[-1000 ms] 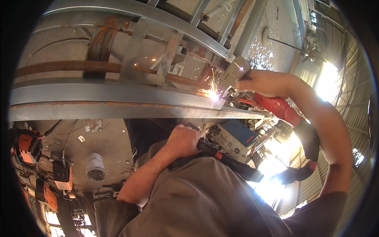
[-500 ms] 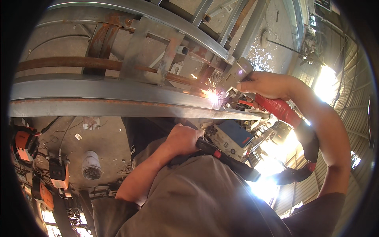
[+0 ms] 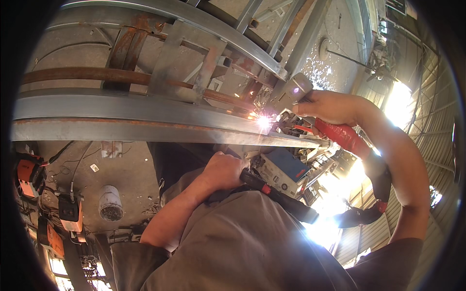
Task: The person welds a metal frame using a handheld welding torch, creating bright sparks along the seams. They reposition the frame and continue welding different sections, then briefly use a hammer to tap the structure before resuming welding.
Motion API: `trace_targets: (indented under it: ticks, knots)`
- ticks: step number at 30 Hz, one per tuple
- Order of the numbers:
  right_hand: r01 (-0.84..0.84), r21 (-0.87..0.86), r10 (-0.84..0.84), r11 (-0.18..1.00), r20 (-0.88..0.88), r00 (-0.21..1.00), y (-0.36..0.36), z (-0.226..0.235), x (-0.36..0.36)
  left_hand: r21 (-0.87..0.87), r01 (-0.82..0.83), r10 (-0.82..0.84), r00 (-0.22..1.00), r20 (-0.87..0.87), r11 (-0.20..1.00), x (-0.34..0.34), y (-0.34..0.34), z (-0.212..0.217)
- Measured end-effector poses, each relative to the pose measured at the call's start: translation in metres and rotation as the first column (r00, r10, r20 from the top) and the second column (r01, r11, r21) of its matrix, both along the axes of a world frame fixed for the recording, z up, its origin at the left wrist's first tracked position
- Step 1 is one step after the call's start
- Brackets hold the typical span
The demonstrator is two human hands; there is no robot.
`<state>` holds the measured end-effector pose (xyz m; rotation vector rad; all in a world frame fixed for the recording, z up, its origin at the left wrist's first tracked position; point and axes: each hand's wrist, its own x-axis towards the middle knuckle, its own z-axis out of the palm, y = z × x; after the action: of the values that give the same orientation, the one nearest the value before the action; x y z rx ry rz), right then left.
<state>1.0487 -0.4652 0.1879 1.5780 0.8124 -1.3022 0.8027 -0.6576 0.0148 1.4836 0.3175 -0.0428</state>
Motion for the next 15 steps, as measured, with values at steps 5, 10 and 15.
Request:
trace_targets:
  ticks: [5, 10, 15]
  knots:
    - [0.091, 0.036, -0.089, 0.995, -0.05, 0.995, -0.006, 0.005, 0.001, 0.012, 0.006, -0.006, 1.0, 0.008, 1.0, 0.001, -0.002, 0.001]
    - [-0.016, 0.055, 0.017, 0.998, -0.026, 1.0, -0.013, 0.012, 0.004, 0.032, 0.061, -0.06, 0.998, -0.035, 0.998, 0.003, -0.005, 0.003]
    - [-0.036, 0.09, 0.039, 0.995, -0.03, 0.999, -0.022, 0.022, 0.007, 0.046, 0.075, -0.072, 0.995, -0.063, 0.996, 0.005, -0.007, 0.005]
